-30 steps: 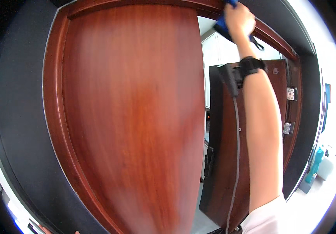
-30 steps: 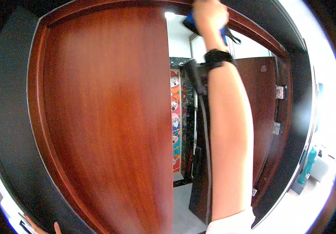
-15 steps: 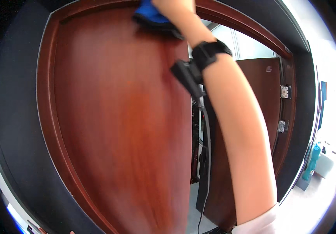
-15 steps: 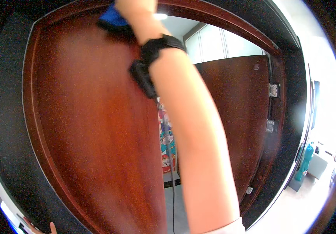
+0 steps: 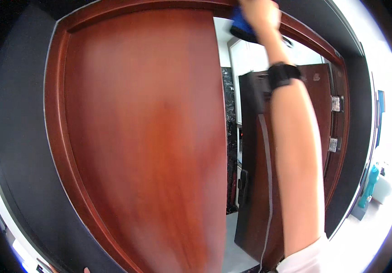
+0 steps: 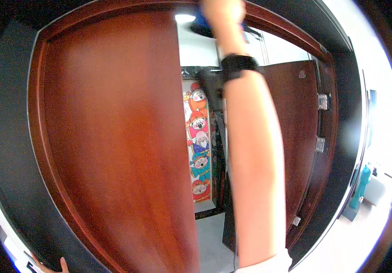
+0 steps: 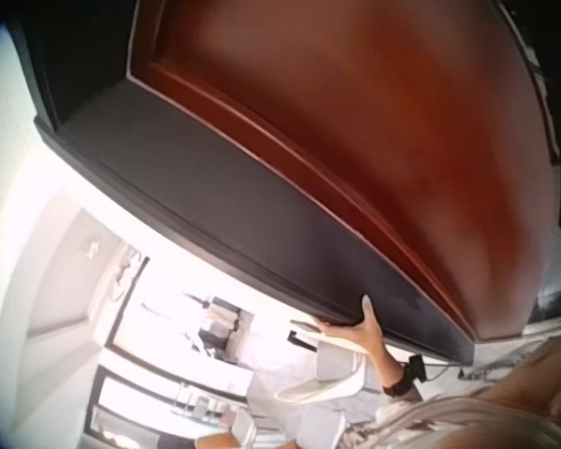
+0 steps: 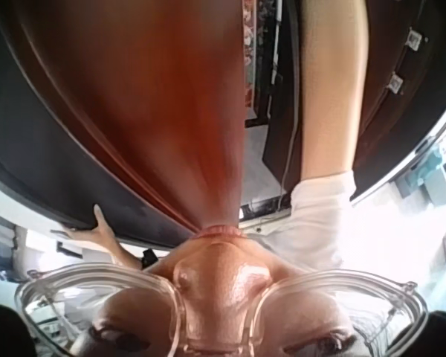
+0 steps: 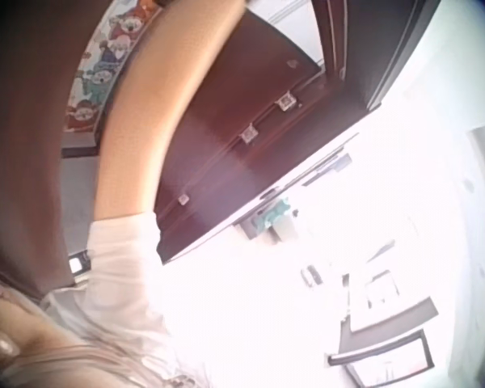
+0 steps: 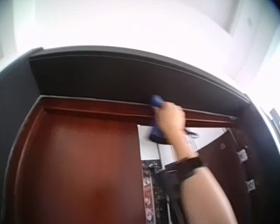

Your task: Wiping down a wooden door and its frame using a blue microfiber cloth.

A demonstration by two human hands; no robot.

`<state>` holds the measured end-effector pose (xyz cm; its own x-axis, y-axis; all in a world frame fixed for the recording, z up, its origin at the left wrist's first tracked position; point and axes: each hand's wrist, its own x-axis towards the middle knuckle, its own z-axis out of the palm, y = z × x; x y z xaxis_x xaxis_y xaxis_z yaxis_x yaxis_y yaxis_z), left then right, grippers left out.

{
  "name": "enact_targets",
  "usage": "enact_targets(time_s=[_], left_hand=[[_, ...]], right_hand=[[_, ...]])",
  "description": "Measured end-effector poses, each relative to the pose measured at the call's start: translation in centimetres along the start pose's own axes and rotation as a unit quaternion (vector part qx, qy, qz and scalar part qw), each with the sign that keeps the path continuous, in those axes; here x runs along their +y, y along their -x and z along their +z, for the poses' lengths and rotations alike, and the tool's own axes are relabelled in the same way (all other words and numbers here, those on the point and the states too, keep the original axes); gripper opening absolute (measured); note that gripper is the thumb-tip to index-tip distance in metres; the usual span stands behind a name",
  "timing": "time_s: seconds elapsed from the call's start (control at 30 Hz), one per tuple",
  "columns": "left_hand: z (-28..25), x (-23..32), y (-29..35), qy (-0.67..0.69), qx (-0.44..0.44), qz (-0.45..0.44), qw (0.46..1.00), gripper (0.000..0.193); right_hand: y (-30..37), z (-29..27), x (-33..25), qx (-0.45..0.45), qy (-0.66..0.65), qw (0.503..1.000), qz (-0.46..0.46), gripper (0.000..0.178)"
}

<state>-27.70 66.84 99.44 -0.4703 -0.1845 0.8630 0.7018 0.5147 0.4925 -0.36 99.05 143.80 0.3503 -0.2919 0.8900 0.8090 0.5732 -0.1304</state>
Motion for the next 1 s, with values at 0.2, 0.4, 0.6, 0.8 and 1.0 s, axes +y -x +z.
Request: enact_targets(time_s=[0.2, 0.4, 0.6, 0.8, 1.0], left_hand=[[0.6, -1.5, 0.7, 0.11, 0.019, -0.06, 0.992, 0.093], [0.8, -1.1, 1.0, 0.096, 0.044, 0.011, 0.994, 0.095], [0.6, -0.4, 0.9, 0.107, -0.003, -0.034, 0.994, 0.105], [0.7, 0.1, 0.5, 0.095, -0.024, -0.067, 0.993, 0.1], [0.8, 1.2, -0.3, 0.271, 0.008, -0.182, 0.945, 0.072]], right_hand=[[4.0, 4.8, -14.3, 0.045, -0.254, 0.962, -0.085, 0.015], [2.9, 2.7, -9.8, -0.052, -0.257, 0.958, -0.119, 0.016], [1.8, 1.1, 1.2, -0.036, -0.245, 0.964, -0.098, 0.021], [-1.1, 0.9, 14.9, -0.014, -0.168, 0.983, -0.068, 0.026], [-2.6, 1.2, 21.2, -0.053, -0.122, 0.991, 0.021, 0.029]])
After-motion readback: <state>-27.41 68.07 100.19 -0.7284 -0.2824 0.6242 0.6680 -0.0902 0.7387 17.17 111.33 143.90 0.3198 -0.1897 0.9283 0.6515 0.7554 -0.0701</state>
